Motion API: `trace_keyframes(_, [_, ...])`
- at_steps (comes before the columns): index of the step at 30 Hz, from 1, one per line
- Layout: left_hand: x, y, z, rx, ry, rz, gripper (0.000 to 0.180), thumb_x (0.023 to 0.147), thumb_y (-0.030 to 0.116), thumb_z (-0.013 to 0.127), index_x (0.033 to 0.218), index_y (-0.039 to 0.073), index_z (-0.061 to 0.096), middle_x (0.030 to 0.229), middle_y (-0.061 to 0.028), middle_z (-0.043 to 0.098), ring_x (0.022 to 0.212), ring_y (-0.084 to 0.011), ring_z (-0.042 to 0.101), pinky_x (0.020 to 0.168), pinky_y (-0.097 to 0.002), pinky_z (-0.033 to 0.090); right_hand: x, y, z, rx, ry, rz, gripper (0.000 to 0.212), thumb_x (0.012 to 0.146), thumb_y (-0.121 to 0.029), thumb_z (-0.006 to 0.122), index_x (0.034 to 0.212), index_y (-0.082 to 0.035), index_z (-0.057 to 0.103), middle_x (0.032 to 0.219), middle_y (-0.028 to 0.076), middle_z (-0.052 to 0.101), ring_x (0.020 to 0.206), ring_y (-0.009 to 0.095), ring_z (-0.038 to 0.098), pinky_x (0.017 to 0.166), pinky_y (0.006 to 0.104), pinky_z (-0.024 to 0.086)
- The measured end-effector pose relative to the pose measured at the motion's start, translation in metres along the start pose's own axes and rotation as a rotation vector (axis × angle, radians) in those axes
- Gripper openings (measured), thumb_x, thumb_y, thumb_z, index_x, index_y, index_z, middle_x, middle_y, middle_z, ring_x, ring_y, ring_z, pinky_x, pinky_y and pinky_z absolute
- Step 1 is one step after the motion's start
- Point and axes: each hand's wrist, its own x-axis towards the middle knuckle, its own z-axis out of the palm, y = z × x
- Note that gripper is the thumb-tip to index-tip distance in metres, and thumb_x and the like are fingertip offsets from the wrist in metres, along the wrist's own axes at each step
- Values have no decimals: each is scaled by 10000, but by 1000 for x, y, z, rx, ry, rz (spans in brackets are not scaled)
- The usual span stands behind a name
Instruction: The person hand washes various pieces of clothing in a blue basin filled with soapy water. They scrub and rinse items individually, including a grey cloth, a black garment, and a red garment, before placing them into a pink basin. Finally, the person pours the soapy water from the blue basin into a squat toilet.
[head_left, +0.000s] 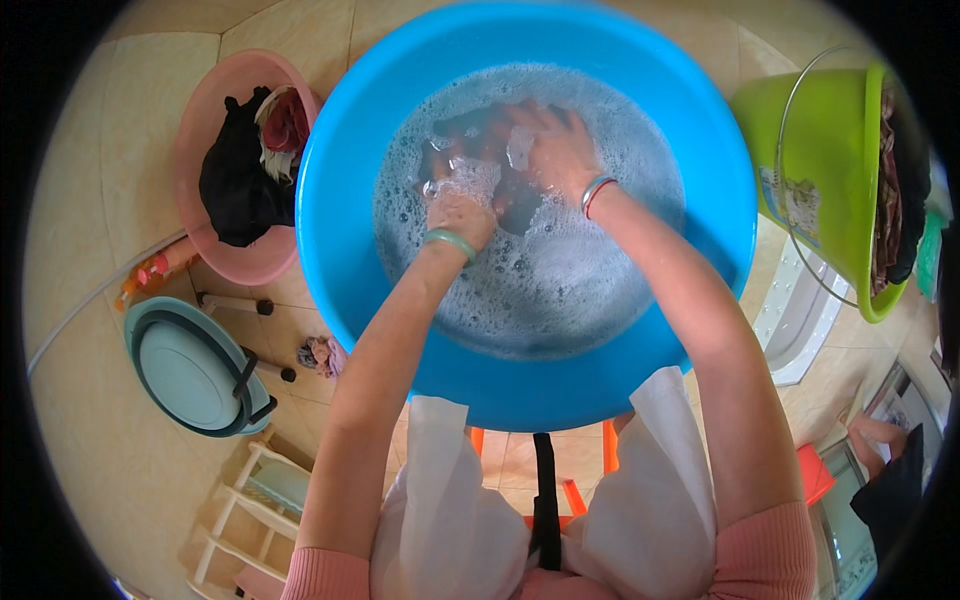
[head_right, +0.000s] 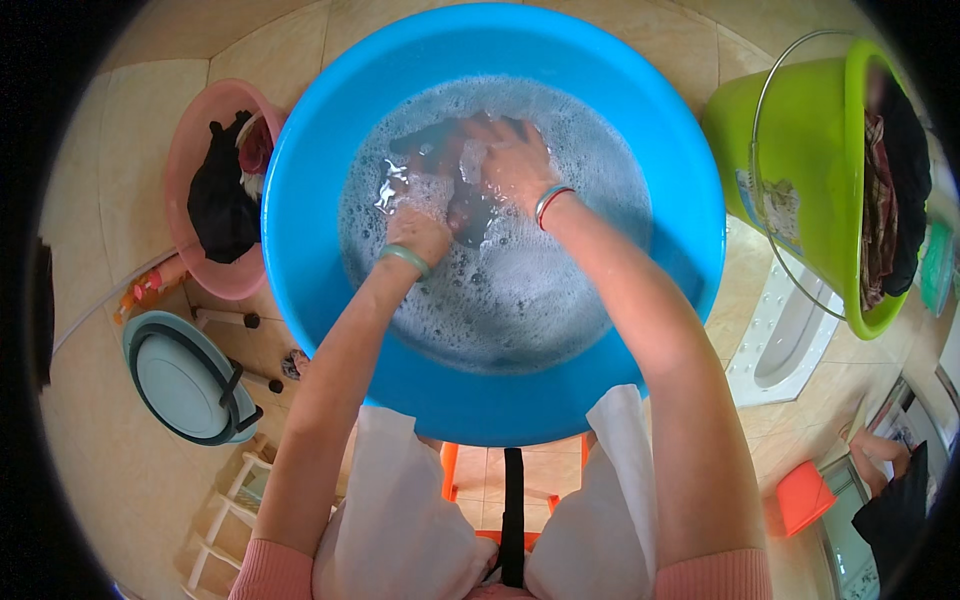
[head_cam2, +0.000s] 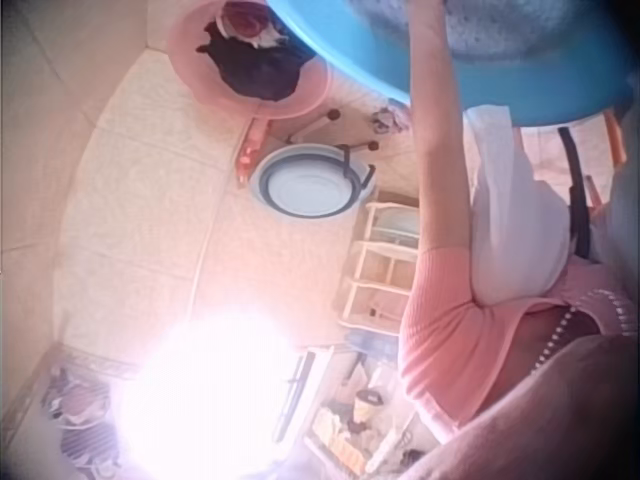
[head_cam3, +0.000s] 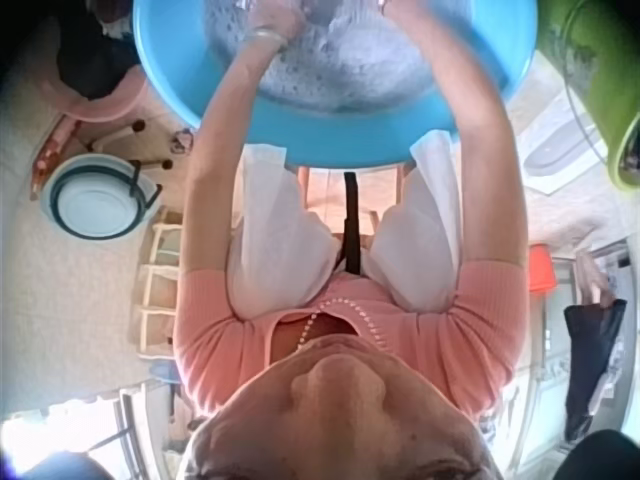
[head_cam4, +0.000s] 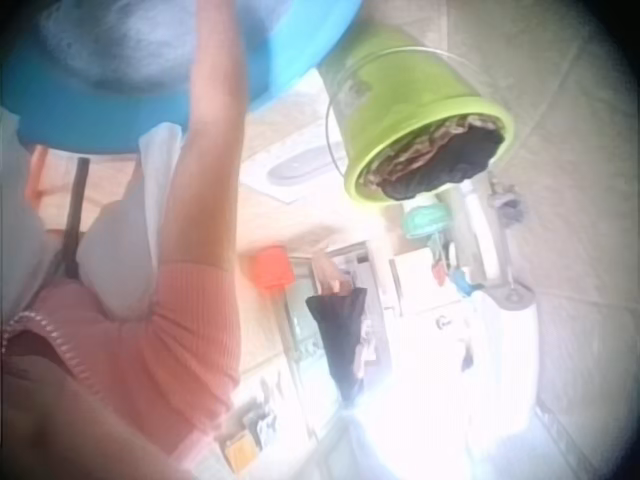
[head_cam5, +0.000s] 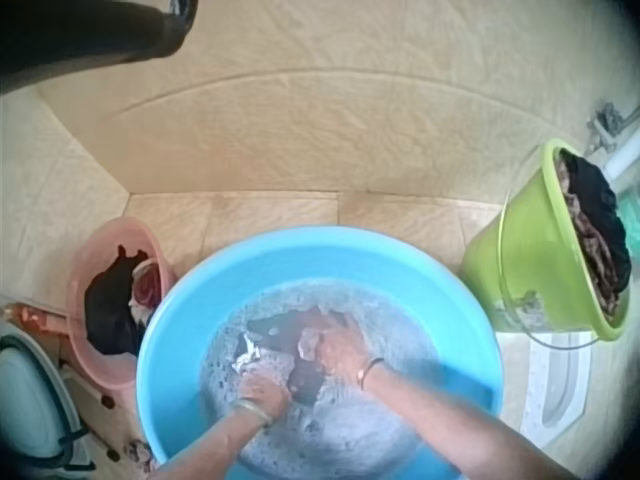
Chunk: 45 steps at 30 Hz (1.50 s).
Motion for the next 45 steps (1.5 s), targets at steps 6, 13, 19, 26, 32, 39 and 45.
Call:
trace_keyframes(6, [-5,15,-6,98,95,14,717,957,519,427,1541,241,116,1579,-168,92,1448,-426,40,1139,-613,102,-23,-5,25,17,242,-13,460,860,-380,611,1206,-78,625,1504,108,351,1421,309,243,1126,601,164])
trace_keyframes(13, [-21,13,0,87,172,91,789,971,478,413,1541,199,-56,1493,-244,333,1405,-373,297,1176,-531,89,-23,-15,23,-68,76,-45,411,841,-373,607,1103,-63,670,1298,125,548,1423,340,238,1121,654,130])
trace_keyframes(19, [-19,15,-8,285,-198,55,792,977,469,406,1537,185,-76,1486,-251,342,1359,-371,381,1168,-523,152,-28,-6,31,-94,209,-122,425,875,-330,578,1264,-160,574,1295,124,544,1404,337,278,1125,635,159])
trace_keyframes(26, [-25,36,-25,76,-198,-40,795,969,361,451,1538,188,-76,1520,-278,251,1400,-409,291,1145,-591,154,-43,39,25,0,-41,-107,463,934,-277,516,1389,-209,461,1382,128,484,1382,319,333,1150,526,216])
trace_keyframes(32, [-36,33,-7,540,-402,-34,771,967,421,440,1551,173,1,1599,-166,72,1466,-413,-1,1121,-661,108,-40,31,-28,-423,-420,-103,495,969,-372,445,1431,-194,431,1517,76,350,1371,288,359,1112,580,248])
trace_keyframes(39, [-50,50,-23,316,-239,25,814,889,112,485,1544,104,1,1565,-258,-121,1458,-400,130,1098,-400,362,-64,-2,-8,-254,-116,132,644,939,-428,497,1512,-259,259,1591,83,171,1467,358,93,1125,657,158])
trace_keyframes(45, [-55,43,-18,170,-253,55,791,952,238,512,1541,105,1,1572,-221,-145,1347,-287,431,927,-271,501,-87,-23,7,-55,-107,148,626,957,-303,469,1527,-255,217,1600,80,123,1471,374,8,1077,726,152])
